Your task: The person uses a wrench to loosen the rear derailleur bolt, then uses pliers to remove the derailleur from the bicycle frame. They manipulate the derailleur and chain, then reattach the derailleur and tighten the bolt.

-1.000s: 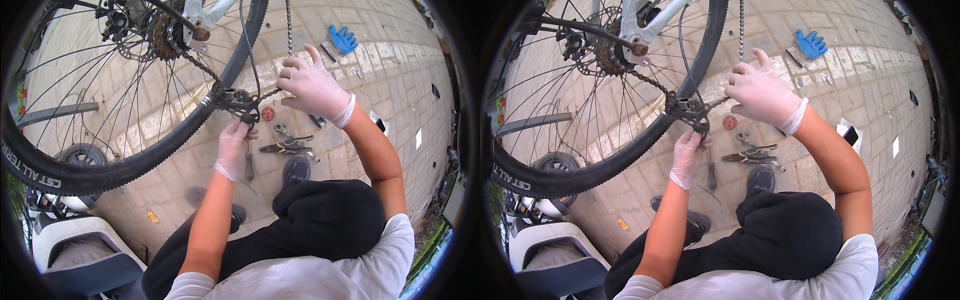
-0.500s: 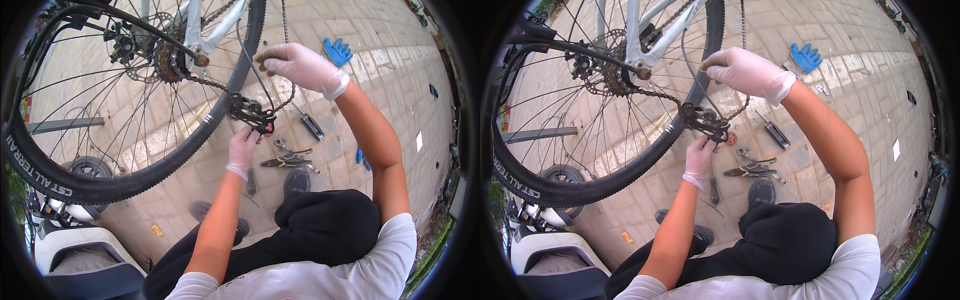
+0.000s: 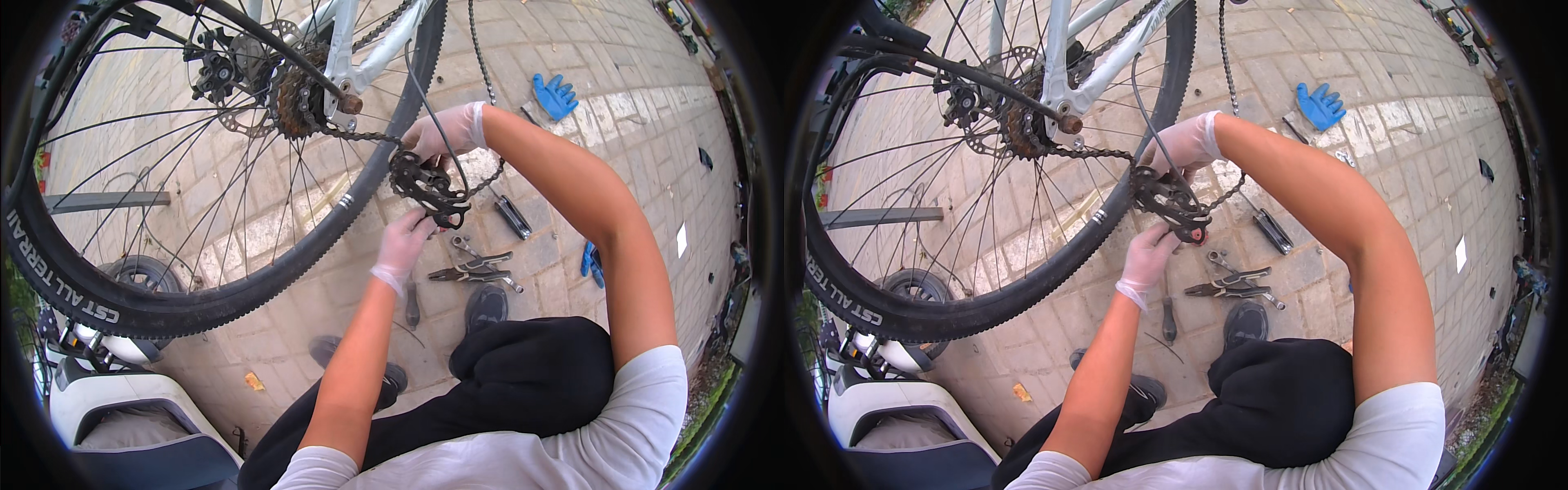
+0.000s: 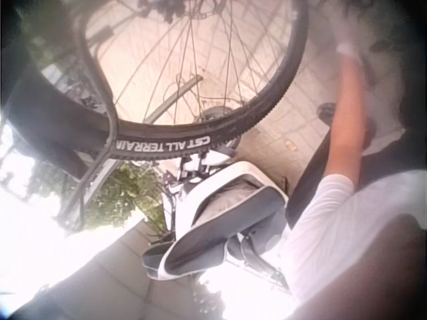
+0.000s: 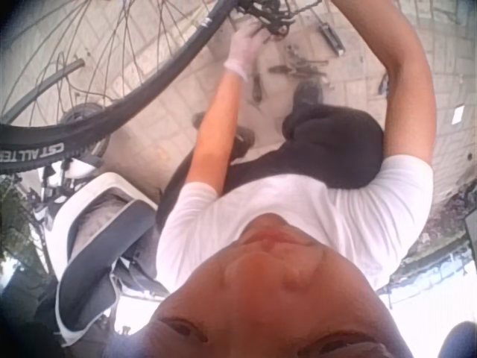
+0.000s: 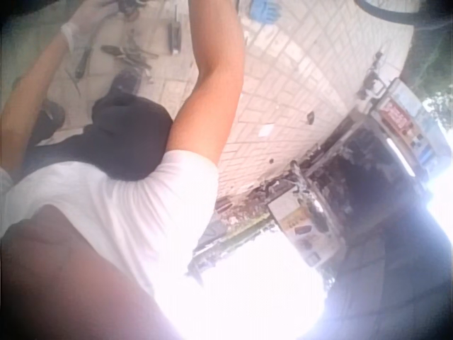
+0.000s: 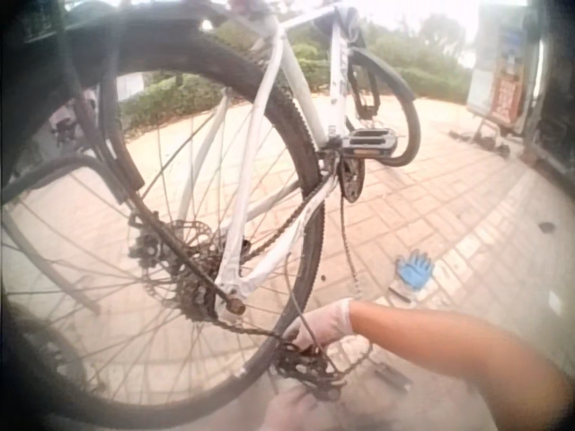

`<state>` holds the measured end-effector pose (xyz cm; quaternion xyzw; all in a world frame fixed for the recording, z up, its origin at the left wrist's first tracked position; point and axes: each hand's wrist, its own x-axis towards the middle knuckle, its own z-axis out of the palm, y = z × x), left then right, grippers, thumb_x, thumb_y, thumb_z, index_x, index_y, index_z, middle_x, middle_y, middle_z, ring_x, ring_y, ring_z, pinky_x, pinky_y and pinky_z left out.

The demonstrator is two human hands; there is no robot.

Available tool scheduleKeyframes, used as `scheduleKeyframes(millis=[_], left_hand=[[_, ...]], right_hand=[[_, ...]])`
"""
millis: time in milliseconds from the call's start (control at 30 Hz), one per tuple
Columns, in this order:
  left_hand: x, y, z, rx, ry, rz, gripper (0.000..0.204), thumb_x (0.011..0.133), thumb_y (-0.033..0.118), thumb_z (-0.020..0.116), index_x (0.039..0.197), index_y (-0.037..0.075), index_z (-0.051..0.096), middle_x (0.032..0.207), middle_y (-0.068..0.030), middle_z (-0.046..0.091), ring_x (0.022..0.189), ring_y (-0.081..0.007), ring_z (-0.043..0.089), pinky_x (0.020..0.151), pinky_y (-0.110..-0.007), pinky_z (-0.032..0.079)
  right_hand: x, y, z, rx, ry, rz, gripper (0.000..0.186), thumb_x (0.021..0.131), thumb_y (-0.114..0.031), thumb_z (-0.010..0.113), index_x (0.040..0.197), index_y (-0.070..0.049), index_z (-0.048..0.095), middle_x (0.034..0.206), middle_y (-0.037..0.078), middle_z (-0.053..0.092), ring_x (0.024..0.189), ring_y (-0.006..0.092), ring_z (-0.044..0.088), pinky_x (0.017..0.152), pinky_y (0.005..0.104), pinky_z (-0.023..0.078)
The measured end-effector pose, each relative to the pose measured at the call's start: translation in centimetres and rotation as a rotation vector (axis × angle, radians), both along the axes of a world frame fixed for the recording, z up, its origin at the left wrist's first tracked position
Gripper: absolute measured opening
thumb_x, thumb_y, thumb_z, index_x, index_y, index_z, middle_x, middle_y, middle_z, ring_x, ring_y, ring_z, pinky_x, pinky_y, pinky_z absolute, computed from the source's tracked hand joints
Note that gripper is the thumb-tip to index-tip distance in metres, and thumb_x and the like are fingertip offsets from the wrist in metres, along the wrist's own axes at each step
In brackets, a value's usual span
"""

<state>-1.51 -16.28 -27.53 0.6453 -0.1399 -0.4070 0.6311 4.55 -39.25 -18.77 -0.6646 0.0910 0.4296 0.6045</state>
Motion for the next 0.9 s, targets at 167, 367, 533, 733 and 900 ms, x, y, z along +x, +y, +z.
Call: scheduleKeyframes(millis=[167,367,533,733,900], left_hand=[[0.2,-1.3,-1.4,-0.048,0.142,0.090,0.033,0.093,0.013,0.063,0.121,-0.003,0.061,0.098,-0.0049,0.067,0.082,-0.0108,0.061,0.076,-0.025,0.049],[0.1,-0.7,-0.4,-0.026,0.213,0.328,0.039,0.093,0.011,0.064,0.129,-0.003,0.056,0.112,-0.0071,0.065,0.095,-0.0119,0.060,0.086,-0.026,0.048],[1.1,-0.1,3.9,-0.201,-0.034,0.469,0.042,0.090,0.008,0.067,0.129,-0.004,0.055,0.117,-0.0075,0.062,0.098,-0.0121,0.059,0.092,-0.026,0.047],[3.9,0.0,6.8,-0.081,-0.158,0.345,0.051,0.086,0.013,0.071,0.131,-0.004,0.054,0.119,-0.0099,0.060,0.101,-0.0150,0.055,0.092,-0.029,0.046],[3.1,0.9,6.5,-0.192,0.195,0.476,0.047,0.096,0.033,0.056,0.130,0.000,0.054,0.114,-0.0048,0.060,0.100,-0.0159,0.058,0.090,-0.033,0.046]], right_hand=[[0.3,-1.1,1.2,-0.208,-0.132,-0.003,0.033,0.086,-0.013,0.065,0.118,-0.004,0.065,0.093,0.007,0.069,0.079,0.0163,0.067,0.071,0.0351,0.058],[1.0,-2.1,2.6,-0.406,-0.243,0.001,0.042,0.084,-0.015,0.065,0.123,0.000,0.061,0.095,0.005,0.068,0.080,0.0143,0.063,0.070,0.0305,0.055],[0.6,-1.8,2.8,-0.235,-0.179,0.013,0.035,0.085,-0.016,0.063,0.118,-0.005,0.064,0.094,0.004,0.069,0.078,0.0138,0.066,0.070,0.0315,0.057],[-1.6,-0.1,2.4,-0.201,-0.018,0.150,0.035,0.085,-0.018,0.063,0.118,-0.005,0.064,0.092,0.001,0.066,0.080,0.0104,0.060,0.069,0.0261,0.052],[-1.3,2.1,1.9,-0.127,0.080,0.356,0.043,0.086,-0.017,0.062,0.127,-0.003,0.060,0.102,0.005,0.067,0.085,0.0119,0.062,0.076,0.0282,0.054]])
